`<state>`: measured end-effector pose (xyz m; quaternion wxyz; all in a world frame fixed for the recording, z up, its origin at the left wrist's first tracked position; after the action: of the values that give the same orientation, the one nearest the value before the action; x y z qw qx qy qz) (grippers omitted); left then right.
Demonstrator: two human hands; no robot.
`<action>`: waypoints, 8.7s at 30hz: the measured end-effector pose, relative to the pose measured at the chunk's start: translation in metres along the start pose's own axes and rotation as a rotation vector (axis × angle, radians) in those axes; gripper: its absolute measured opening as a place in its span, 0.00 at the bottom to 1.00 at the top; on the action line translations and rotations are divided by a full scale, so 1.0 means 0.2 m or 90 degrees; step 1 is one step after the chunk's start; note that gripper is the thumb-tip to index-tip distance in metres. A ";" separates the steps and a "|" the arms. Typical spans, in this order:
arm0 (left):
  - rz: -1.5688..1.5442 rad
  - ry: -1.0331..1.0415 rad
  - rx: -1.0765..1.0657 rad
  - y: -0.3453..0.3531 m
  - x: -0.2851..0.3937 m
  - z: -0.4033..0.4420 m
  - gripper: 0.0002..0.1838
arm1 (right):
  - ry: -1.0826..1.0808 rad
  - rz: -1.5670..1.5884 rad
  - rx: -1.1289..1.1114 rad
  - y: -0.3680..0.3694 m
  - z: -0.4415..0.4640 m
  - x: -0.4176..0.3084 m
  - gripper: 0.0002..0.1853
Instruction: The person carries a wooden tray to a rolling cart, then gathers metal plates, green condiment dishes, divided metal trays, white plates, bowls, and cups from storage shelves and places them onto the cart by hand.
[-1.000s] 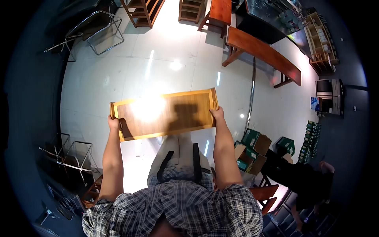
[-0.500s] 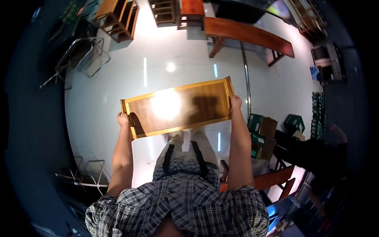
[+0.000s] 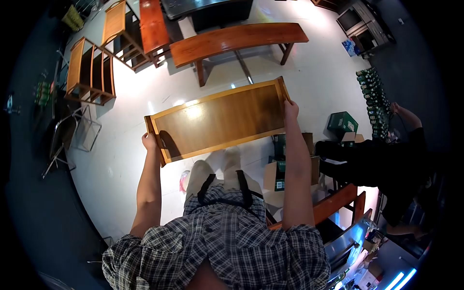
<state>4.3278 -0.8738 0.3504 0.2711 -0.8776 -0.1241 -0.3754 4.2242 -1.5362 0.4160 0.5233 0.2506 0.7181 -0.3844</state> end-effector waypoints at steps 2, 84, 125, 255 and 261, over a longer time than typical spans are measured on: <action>0.019 0.021 -0.029 0.27 0.12 -0.11 0.23 | -0.030 -0.066 0.007 -0.15 0.27 -0.08 0.19; 0.014 0.101 -0.426 8.56 3.49 -2.10 0.06 | 0.113 0.064 0.351 -1.99 7.96 -1.12 0.14; -0.011 0.050 -0.275 12.04 6.30 -0.44 0.08 | 0.244 0.191 0.193 0.55 12.46 -1.77 0.14; 0.476 0.932 -0.814 17.84 10.64 1.89 0.17 | 0.032 -0.044 0.168 5.81 17.16 -3.77 0.20; 0.547 0.975 -0.889 18.34 10.77 1.75 0.18 | 0.043 -0.040 0.222 5.81 17.64 -3.64 0.12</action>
<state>7.5617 -3.6601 0.3114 -0.1686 -0.3453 0.6258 -0.6787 7.3196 -3.7055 0.2141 0.4351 0.3276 0.6651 -0.5109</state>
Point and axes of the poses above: each hand's wrist, its own z-axis towards the middle knuckle, its own y-axis out of the palm, x = y × z, the point moved 5 cm from there along z, towards the middle knuckle, and after that the axes turned 9 degrees about -y, right-handed, at the moved point
